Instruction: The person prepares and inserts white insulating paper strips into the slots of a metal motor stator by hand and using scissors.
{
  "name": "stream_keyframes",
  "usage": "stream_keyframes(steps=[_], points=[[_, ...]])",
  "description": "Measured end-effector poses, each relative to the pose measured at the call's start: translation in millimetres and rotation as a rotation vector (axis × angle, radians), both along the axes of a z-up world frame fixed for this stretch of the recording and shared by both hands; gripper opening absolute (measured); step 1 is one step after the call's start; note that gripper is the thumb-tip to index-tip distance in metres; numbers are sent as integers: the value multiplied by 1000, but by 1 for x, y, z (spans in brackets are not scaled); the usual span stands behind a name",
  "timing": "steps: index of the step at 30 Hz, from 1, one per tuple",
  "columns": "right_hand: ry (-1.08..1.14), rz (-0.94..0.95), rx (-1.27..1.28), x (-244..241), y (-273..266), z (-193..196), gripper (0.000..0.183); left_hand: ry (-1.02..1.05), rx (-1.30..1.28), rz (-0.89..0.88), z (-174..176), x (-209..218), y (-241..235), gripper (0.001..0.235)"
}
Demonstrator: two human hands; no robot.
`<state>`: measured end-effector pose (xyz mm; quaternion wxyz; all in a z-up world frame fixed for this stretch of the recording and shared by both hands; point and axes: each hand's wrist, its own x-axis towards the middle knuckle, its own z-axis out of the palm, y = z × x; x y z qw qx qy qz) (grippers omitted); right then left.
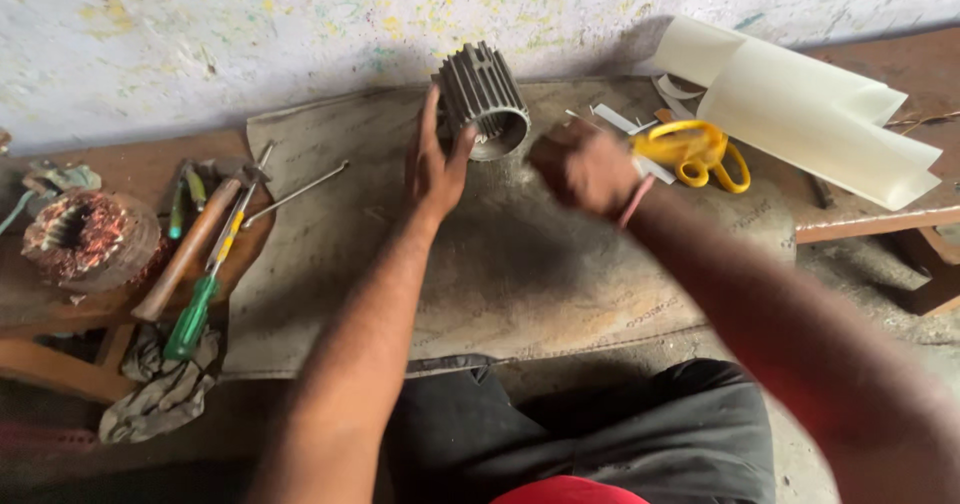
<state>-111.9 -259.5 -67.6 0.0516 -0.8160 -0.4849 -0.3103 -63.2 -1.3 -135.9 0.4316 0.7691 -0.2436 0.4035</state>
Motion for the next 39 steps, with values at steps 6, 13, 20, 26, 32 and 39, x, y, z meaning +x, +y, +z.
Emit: stream_keyframes(steps=[6, 13, 20, 26, 32, 39], points=[[-159, -245, -189, 75, -49, 29, 16, 183, -92, 206, -7, 1, 3, 55], [-47, -501, -491, 58, -98, -3, 21, 128, -26, 213, -8, -1, 2, 38], [769, -713, -81, 45, -95, 0, 38, 142, -106, 230, -4, -3, -4, 31], [918, -778, -358, 59, -78, -4, 80, 159, -31, 262, 2, -16, -1, 30], [696, -639, -254, 71, -99, -23, 73, 145, -17, 290, 5, -13, -5, 28], [748, -407, 300, 48, -99, -1, 31, -28, -93, 323, 11, -26, -2, 21]])
